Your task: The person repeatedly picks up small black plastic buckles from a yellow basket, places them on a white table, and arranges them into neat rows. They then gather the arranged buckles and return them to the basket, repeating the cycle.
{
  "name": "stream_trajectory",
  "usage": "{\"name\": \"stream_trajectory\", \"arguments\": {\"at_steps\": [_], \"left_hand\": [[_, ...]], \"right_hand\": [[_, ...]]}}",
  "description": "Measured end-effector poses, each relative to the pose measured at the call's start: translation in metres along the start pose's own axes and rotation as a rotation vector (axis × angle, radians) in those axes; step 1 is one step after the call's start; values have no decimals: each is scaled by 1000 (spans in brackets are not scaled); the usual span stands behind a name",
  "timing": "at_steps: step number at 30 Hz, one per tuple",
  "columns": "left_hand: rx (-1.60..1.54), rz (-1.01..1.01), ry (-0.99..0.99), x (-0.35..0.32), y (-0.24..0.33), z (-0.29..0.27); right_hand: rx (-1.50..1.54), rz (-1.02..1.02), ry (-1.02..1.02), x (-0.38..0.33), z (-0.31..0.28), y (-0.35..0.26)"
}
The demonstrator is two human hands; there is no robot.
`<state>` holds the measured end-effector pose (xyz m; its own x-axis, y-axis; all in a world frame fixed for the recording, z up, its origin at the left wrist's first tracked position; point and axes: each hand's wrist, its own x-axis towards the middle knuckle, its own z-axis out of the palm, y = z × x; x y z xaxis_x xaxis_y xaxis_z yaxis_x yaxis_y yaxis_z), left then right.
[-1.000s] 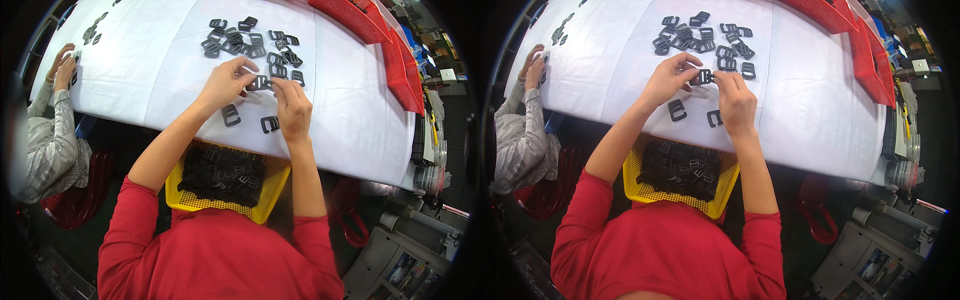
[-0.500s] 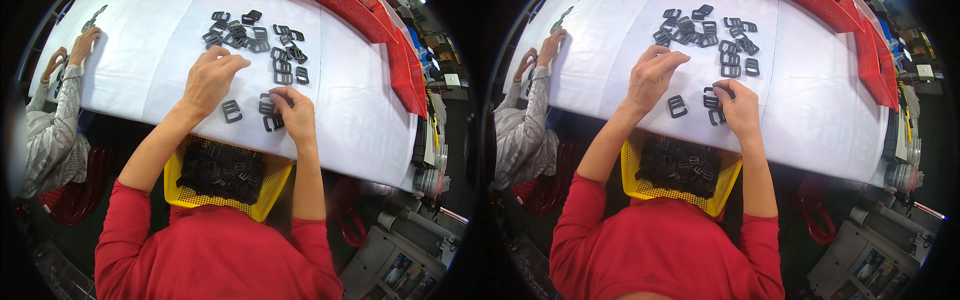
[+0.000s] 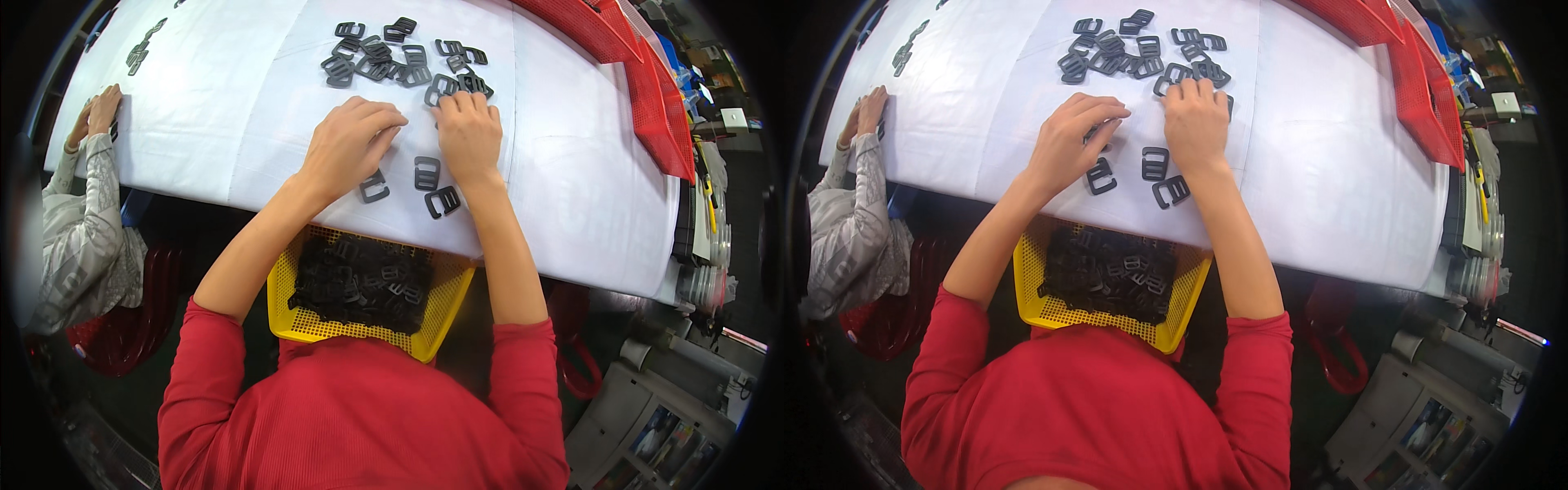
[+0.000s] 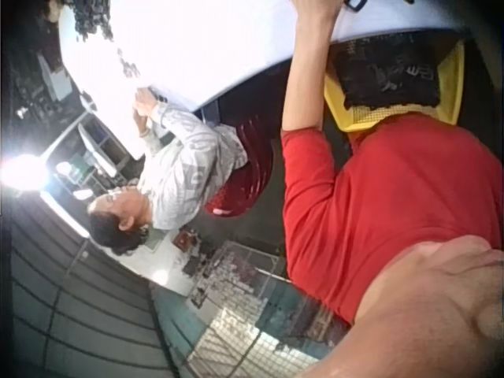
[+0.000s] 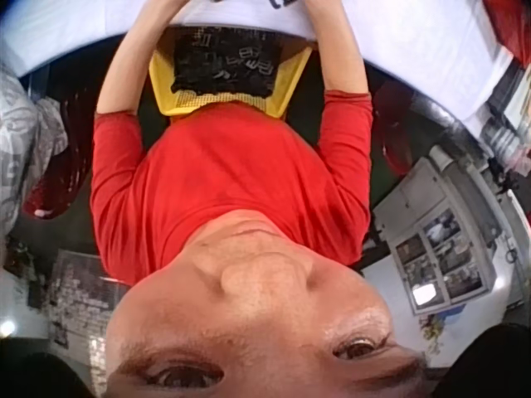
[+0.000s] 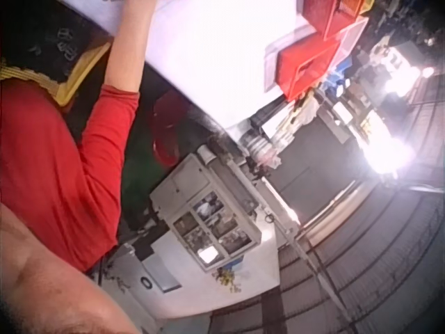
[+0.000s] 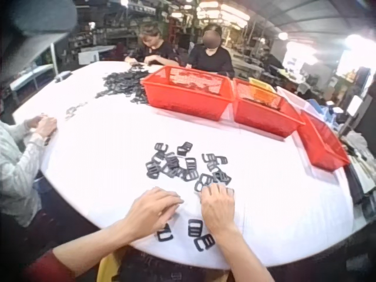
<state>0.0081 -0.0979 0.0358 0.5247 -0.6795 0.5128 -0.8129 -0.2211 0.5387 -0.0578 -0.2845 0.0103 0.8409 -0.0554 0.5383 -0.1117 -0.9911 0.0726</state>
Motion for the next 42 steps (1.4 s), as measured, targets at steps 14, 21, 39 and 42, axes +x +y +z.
{"name": "stream_trajectory", "arguments": {"at_steps": [14, 21, 39, 42], "left_hand": [[-54, -169, -12, -17, -13, 3], [19, 64, -63, 2, -17, 26], [279, 83, -246, 66, -14, 55], [394, 249, -206, 71, -24, 69]], "right_hand": [[-95, -39, -108, 11, 5, 17], [674, 516, -645, -18, -65, 48], [336, 231, -132, -6, -25, 67], [221, 146, -183, -3, 1, 67]]}}
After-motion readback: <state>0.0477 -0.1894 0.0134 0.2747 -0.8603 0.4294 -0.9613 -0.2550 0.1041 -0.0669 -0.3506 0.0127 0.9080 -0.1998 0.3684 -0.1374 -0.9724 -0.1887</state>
